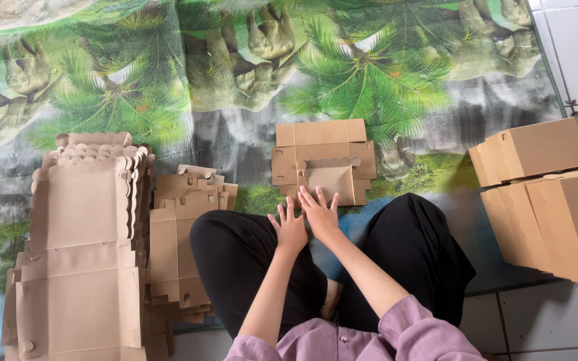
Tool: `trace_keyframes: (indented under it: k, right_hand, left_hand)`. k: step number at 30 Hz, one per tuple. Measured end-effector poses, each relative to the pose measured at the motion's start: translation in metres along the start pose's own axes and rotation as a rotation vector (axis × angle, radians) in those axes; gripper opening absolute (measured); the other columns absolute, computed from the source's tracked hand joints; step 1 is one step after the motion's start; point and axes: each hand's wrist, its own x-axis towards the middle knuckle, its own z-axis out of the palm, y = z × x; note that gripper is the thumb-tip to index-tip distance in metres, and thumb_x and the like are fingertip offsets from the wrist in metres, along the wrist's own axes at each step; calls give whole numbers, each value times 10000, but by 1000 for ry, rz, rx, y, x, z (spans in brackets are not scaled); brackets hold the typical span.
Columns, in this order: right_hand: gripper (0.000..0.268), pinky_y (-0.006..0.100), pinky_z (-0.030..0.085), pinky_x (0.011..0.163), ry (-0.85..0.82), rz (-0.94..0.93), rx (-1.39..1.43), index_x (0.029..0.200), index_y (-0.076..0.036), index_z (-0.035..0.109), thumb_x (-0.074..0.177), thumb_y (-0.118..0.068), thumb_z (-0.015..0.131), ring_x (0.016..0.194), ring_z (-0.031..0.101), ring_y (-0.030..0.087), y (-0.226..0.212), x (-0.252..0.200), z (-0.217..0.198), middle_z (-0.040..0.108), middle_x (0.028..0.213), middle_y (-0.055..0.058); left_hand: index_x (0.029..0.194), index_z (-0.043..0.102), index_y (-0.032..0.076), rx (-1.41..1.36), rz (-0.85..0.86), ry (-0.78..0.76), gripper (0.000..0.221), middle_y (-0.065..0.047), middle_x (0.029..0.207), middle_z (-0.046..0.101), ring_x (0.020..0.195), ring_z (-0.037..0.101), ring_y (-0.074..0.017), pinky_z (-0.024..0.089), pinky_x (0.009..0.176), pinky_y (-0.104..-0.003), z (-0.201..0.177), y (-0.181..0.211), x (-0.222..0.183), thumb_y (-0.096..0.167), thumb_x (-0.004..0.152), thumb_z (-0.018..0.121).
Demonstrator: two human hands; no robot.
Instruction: The person assembles cardboard food containers by hand, folding the pre-cut flaps and securing the corners to form a box, then repeats the process with a second piece of cardboard.
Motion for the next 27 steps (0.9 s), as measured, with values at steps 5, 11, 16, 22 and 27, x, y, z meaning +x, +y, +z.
trace_keyframes:
  k: [5,11,16,22,27]
  right_hand:
    - [606,740,9,1059,20,22,26,1513,-251,133,959,-97,326,1455,52,318,3,16,2,18,1589,-156]
    - [585,751,11,1051,28,28,-19,1509,-230,168,964,-215,380,1452,39,336,8,39,8,21,1592,-137]
    - [621,752,-54,1054,77,-8,-124,1509,-252,137,929,-294,352,1461,-25,306,18,51,28,-2,1591,-147]
    - [553,701,86,1100,158,-55,-153,1466,-128,287,917,-106,349,1443,129,320,2,38,5,149,1583,-47]
    - [473,687,101,1094,200,-125,-100,1357,-72,450,884,-49,447,1452,101,318,4,46,-17,107,1596,38]
  left_hand:
    - [1468,276,331,8,23,-52,602,-101,1578,2,1437,96,-408,-18,1077,-712,22,-10,27,372,911,497]
    - [1481,246,329,33,40,-86,620,-115,1573,31,1424,138,-425,-23,1074,-715,16,-11,30,403,918,492]
    - [1479,266,317,55,46,-77,622,-132,1564,61,1406,182,-443,-25,1068,-722,28,-12,45,401,911,505]
    - [1367,514,219,49,30,-79,481,-134,1570,106,1394,228,-447,-20,1085,-689,2,-7,29,318,896,518]
    - [1405,448,262,16,52,-121,509,-140,1572,57,1400,178,-461,-43,1084,-697,-13,-6,19,266,901,523]
